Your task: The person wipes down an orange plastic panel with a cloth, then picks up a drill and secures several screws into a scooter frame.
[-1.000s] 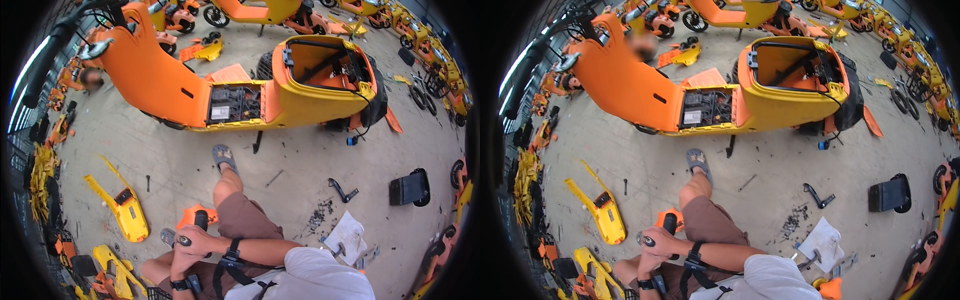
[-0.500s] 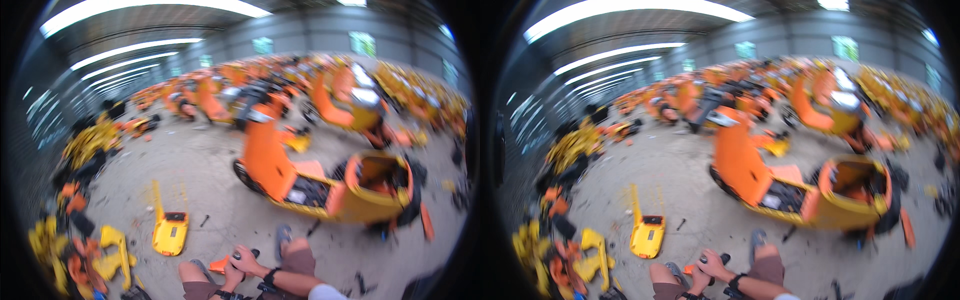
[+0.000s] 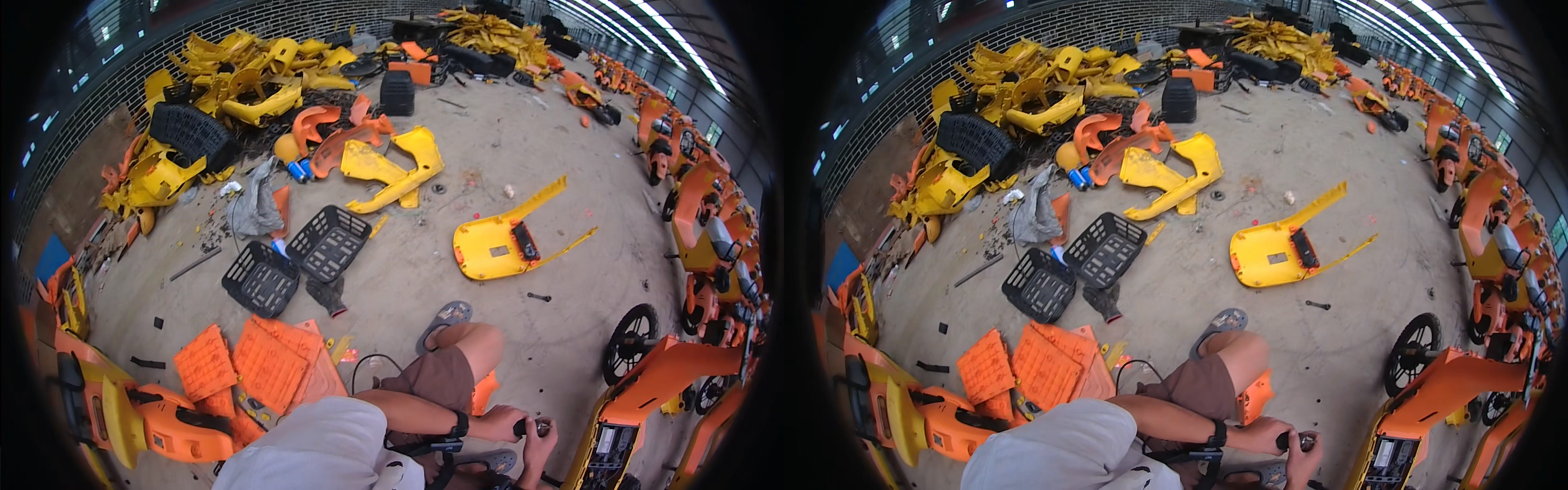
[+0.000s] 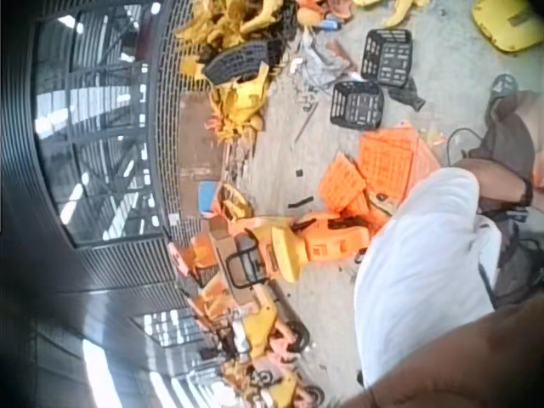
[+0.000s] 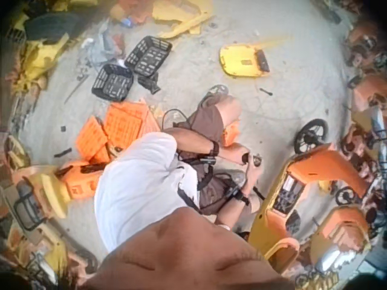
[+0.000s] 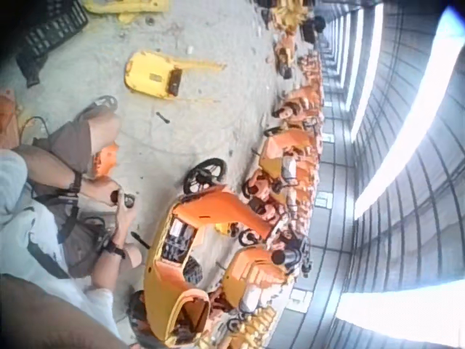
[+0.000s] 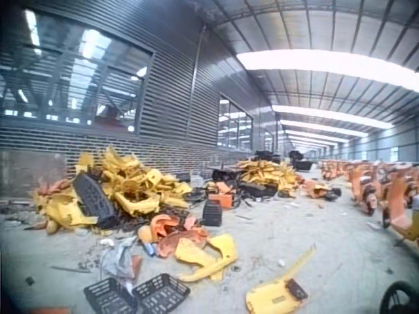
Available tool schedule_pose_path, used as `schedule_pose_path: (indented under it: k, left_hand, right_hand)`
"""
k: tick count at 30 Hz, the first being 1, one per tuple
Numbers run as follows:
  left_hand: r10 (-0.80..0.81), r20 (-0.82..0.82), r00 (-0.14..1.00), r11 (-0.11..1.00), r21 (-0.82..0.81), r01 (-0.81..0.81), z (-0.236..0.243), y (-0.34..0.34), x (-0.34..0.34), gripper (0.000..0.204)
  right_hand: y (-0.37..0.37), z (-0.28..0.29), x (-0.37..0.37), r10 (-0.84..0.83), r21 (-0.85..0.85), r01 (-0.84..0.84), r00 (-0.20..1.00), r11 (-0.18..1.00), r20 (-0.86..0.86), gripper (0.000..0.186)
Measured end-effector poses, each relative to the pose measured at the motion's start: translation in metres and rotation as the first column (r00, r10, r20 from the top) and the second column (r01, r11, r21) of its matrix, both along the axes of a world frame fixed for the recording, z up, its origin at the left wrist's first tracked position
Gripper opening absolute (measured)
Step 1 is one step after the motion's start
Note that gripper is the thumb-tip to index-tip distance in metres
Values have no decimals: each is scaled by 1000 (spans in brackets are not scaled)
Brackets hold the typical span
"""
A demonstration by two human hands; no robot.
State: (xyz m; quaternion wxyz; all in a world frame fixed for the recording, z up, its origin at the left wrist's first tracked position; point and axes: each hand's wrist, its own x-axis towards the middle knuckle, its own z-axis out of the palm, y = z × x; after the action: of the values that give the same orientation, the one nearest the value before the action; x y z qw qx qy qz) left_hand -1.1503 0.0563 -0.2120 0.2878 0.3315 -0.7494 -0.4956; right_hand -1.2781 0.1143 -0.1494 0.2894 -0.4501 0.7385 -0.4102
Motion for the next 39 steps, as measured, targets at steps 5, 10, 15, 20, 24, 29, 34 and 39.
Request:
schedule_pose_path:
  k: [5, 10, 15, 20, 24, 29, 34, 39]
  left_hand:
    - [2, -35, 999, 996, 93, 2, 9, -4, -2, 42]
    - [-76, 6, 997, 992, 100, 75, 12, -4, 0, 44]
    - [-216, -162, 963, 942, 224, 249, 7, -12, -4, 42]
    - [-199, -166, 966, 806, 533, 258, 26, -19, 0, 49]
    - [-127, -20, 992, 980, 154, 129, 16, -20, 0, 46]
    - [-66, 5, 998, 973, 222, 63, 14, -23, 5, 46]
    - [-81, 8, 997, 969, 233, 77, 11, -20, 0, 50]
    - [-116, 9, 993, 977, 181, 112, 10, -21, 2, 37]
  right_hand:
    - [-3, 0, -9, 74, -66, -70, 995, 995, 60, 17]
    - [6, 2, -11, 118, -70, -112, 989, 991, 91, 16]
    - [15, 4, -23, 229, -122, -215, 966, 969, 119, 25]
    - [16, 4, -28, 83, -94, -74, 991, 993, 100, 44]
    - [10, -3, -25, 92, -133, -91, 996, 987, 0, 43]
    - [8, 13, -27, 111, -76, -101, 983, 992, 148, 47]
    - [12, 0, -29, 108, -171, -59, 949, 984, 295, 45]
    - [3, 3, -16, 69, -107, -63, 996, 992, 58, 36]
